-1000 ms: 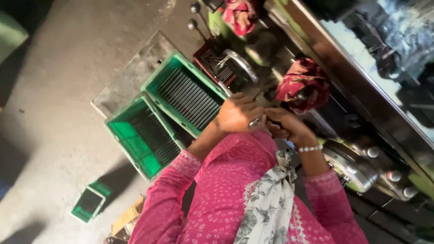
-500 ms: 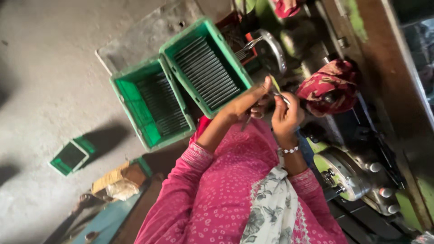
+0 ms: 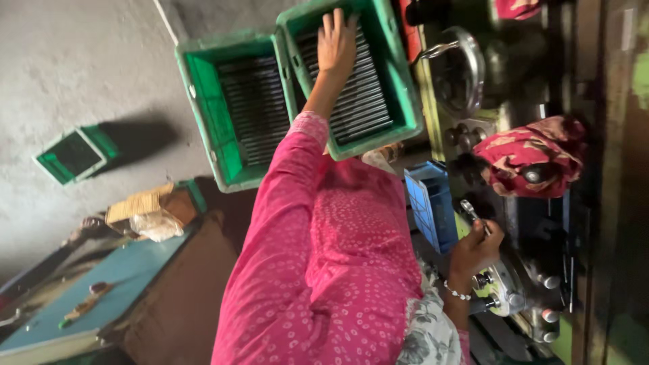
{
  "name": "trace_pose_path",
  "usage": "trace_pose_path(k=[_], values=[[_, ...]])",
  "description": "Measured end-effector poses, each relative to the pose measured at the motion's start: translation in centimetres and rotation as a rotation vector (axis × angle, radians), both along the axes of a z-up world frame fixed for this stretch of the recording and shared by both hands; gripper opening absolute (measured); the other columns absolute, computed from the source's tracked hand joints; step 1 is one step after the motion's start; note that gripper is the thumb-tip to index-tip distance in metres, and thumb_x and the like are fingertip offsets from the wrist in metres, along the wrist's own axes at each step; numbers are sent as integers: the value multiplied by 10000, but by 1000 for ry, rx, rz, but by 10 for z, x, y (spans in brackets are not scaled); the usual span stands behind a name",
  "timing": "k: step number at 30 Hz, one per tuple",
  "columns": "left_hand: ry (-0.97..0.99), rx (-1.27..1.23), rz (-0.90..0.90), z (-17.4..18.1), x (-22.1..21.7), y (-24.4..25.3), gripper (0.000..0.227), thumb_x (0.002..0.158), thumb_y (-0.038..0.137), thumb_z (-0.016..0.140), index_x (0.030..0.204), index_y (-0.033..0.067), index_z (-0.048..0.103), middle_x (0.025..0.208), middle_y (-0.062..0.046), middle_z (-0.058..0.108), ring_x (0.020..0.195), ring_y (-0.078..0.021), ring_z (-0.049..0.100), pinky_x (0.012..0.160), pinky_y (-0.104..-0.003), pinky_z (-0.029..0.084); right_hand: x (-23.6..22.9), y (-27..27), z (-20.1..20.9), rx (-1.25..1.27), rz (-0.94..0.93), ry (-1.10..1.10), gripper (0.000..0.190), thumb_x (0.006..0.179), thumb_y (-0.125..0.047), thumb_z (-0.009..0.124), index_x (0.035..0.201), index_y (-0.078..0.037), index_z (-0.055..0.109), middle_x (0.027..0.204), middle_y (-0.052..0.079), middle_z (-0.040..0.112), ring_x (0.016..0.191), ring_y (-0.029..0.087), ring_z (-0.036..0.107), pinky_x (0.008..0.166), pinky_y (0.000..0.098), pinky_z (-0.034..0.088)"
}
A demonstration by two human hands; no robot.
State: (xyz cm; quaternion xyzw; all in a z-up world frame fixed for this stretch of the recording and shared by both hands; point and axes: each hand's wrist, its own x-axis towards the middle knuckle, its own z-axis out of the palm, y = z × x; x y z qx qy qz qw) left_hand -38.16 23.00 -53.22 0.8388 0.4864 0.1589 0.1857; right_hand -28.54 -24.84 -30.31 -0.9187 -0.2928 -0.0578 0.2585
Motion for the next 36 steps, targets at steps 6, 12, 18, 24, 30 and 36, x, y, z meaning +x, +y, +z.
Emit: trace_pose_path(k=[6,12,18,24,30,36], values=[[-265,49,-91,41,-68,-69,457,948,15,573,1403,62,566,1479,-155,516,1459,-395,416,1249,-485,330,-25,-2,4,-145,76,7,142,1093,-121,692,1138,10,658,921,173,702,791,279,692,678,383,530],[-121,-76,394,-26,-208,-40,383,908,-45,531,1257,51,656,1290,-185,603,1287,-386,525,1188,-512,375,-24,-4,10,2,27,227,144,1099,-124,662,1160,3,630,916,124,705,757,172,690,662,330,555],[24,-45,144,-115,-235,-16,391,893,2,567,1264,75,668,1377,-193,547,1308,-462,422,1124,-522,372,-19,0,2,-155,55,177,129,1080,-137,692,1110,-16,660,853,160,704,712,238,708,643,364,544],[-246,-39,212,-64,-241,-32,410,939,-33,520,1310,106,624,1228,-193,584,1126,-414,569,973,-501,481,-33,9,3,-104,166,109,138,1089,-145,682,1138,-20,651,958,166,718,842,280,736,727,377,566],[-1084,-601,496,56,-175,-135,168,1043,98,470,1152,35,581,974,-109,574,806,-263,534,676,-411,467,-26,48,8,-176,417,21,93,1070,-123,679,1068,-30,675,937,189,725,819,343,717,699,405,553],[-758,-1382,-170,221,-54,-198,434,1107,393,481,1290,34,643,735,-21,541,561,-89,457,478,-288,360,-24,111,24,333,203,112,151,1109,-118,649,1154,25,634,949,152,682,794,250,645,715,347,518]])
